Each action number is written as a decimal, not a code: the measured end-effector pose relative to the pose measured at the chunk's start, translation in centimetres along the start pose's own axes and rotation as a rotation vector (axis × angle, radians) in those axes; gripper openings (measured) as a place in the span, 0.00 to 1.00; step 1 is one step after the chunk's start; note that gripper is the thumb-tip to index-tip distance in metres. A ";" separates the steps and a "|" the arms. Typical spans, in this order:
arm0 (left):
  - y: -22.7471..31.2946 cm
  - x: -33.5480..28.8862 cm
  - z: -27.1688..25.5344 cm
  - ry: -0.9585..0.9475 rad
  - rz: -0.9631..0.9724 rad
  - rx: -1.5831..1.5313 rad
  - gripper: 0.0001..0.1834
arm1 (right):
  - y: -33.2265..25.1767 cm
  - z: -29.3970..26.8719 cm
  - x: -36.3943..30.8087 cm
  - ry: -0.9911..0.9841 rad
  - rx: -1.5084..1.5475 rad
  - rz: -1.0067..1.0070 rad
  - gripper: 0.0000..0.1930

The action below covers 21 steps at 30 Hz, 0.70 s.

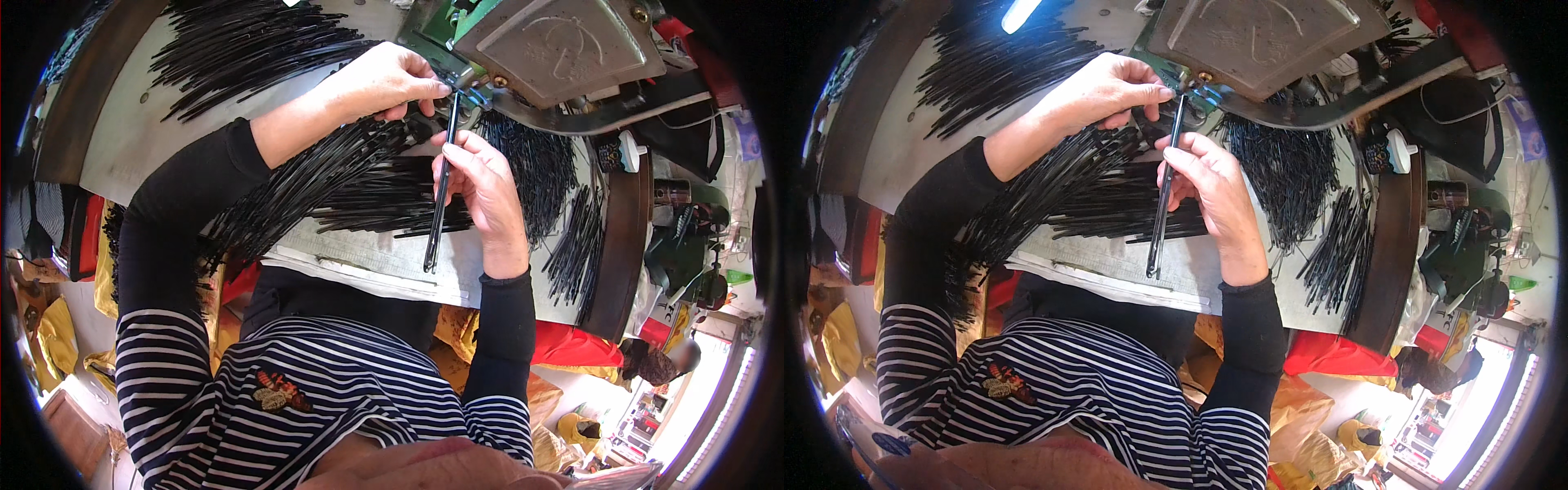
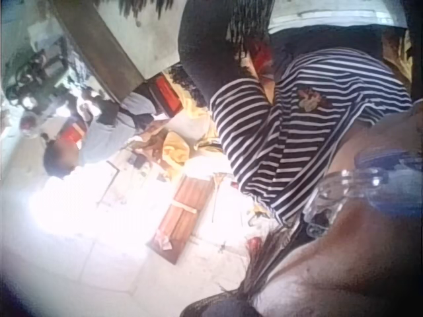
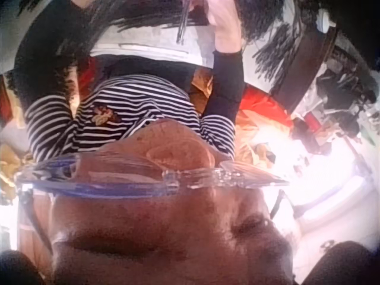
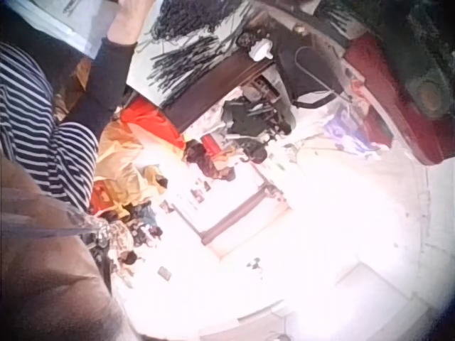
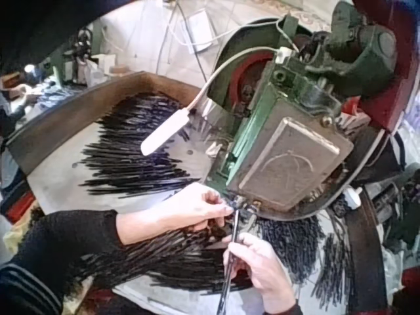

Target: The person assembles small black plastic components by pressing plastic rods into plastic sleeves using an assembly press, creating assembled parts.

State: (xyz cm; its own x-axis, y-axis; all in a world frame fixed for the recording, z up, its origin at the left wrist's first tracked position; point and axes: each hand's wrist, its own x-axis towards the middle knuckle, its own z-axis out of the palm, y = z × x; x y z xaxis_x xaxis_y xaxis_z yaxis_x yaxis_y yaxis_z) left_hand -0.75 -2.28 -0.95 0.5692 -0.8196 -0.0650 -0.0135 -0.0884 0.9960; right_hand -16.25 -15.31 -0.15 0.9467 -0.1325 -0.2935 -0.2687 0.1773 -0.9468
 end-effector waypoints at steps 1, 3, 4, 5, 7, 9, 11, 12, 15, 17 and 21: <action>0.1 0.0 0.0 -0.002 0.000 0.000 0.14 | 0.0 0.0 0.1 0.014 0.017 -0.005 0.12; 0.3 -0.1 0.0 -0.011 -0.004 -0.065 0.13 | 0.2 0.1 0.2 0.034 0.054 -0.030 0.11; 0.3 -0.2 0.2 0.007 -0.012 -0.052 0.13 | 0.3 0.2 0.2 0.050 0.089 -0.056 0.11; 0.3 -0.2 0.2 0.006 -0.011 -0.053 0.13 | 0.4 0.3 0.3 0.051 0.088 -0.056 0.11; 0.2 -0.3 0.3 0.000 0.001 -0.068 0.13 | 0.6 0.6 0.5 0.069 0.091 -0.053 0.10; 0.6 -0.5 0.4 -0.016 0.000 -0.086 0.14 | 0.7 0.6 0.6 0.097 0.086 -0.061 0.09; 0.8 -0.6 0.4 -0.031 -0.002 -0.104 0.14 | 0.6 0.5 0.6 0.158 0.079 -0.072 0.10; 0.8 -0.6 0.4 -0.048 -0.030 -0.144 0.14 | 0.5 0.5 0.6 0.156 0.110 -0.086 0.10; 0.5 -0.6 0.3 -0.084 -0.073 -0.232 0.15 | 0.5 0.8 0.9 0.131 0.135 -0.092 0.09; 0.2 -0.6 0.2 -0.106 -0.087 -0.280 0.14 | 0.4 0.8 1.0 0.099 0.140 -0.088 0.08; -0.2 -0.4 0.3 -0.156 -0.108 -0.331 0.12 | 0.3 0.7 1.0 0.083 0.123 -0.109 0.07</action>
State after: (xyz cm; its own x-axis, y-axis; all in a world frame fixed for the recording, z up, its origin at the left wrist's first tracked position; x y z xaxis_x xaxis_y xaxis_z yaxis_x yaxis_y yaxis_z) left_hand -1.22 -2.07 -1.14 0.4209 -0.8940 -0.1537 0.3201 -0.0122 0.9473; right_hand -15.26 -14.70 -0.68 0.9498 -0.2365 -0.2048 -0.1370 0.2743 -0.9518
